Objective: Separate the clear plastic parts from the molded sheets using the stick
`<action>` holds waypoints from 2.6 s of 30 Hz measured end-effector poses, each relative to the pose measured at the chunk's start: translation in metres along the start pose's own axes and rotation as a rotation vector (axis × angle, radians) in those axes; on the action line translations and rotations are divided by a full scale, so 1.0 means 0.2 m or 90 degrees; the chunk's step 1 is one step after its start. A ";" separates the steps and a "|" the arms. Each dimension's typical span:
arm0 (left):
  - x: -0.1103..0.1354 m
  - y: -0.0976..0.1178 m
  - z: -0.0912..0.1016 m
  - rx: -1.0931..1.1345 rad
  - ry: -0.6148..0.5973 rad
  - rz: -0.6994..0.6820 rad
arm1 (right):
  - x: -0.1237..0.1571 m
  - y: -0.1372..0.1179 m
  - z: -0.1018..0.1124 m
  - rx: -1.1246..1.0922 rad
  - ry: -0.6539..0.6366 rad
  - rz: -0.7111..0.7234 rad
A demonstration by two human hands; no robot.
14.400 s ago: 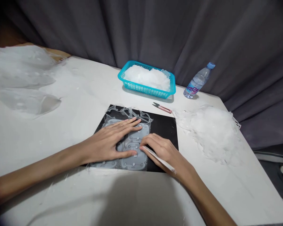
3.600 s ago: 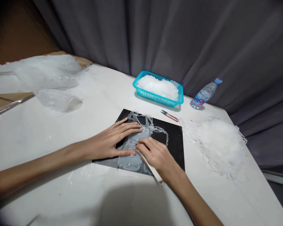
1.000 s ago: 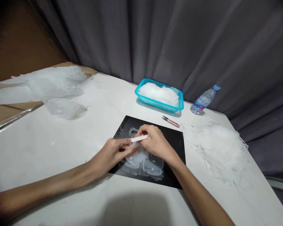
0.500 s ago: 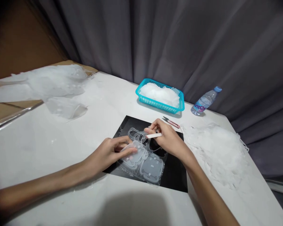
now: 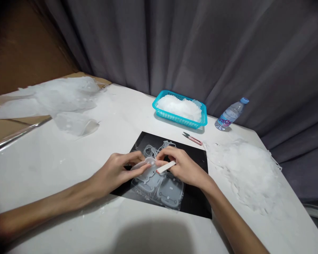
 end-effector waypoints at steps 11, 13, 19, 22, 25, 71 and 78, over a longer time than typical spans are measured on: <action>0.02 0.07 0.01 -0.060 -0.009 -0.060 | 0.00 -0.03 0.02 0.021 -0.008 0.012; 0.03 0.09 0.01 -0.086 0.008 -0.091 | 0.00 -0.04 0.02 0.038 -0.006 0.020; 0.04 0.11 0.02 -0.160 0.065 -0.152 | 0.01 -0.05 0.02 0.044 0.001 0.041; 0.05 0.13 0.03 -0.182 0.089 -0.186 | 0.01 -0.04 0.02 0.017 -0.005 0.038; 0.06 0.15 0.05 -0.211 0.121 -0.215 | 0.01 -0.04 0.02 0.003 -0.014 0.037; 0.02 0.11 0.12 -0.037 0.173 -0.162 | 0.03 -0.13 0.09 0.054 0.059 0.192; -0.02 0.12 0.09 0.019 0.120 -0.149 | 0.03 -0.13 0.07 0.034 0.050 0.178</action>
Point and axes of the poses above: each hand's wrist, its own x-axis away from the middle knuckle, its own z-axis out of the back of the hand, y = z × x, the point moved 7 cm from there along -x, towards the middle knuckle, and after that the axes turned 8 degrees about -x, right-handed, at the moved point
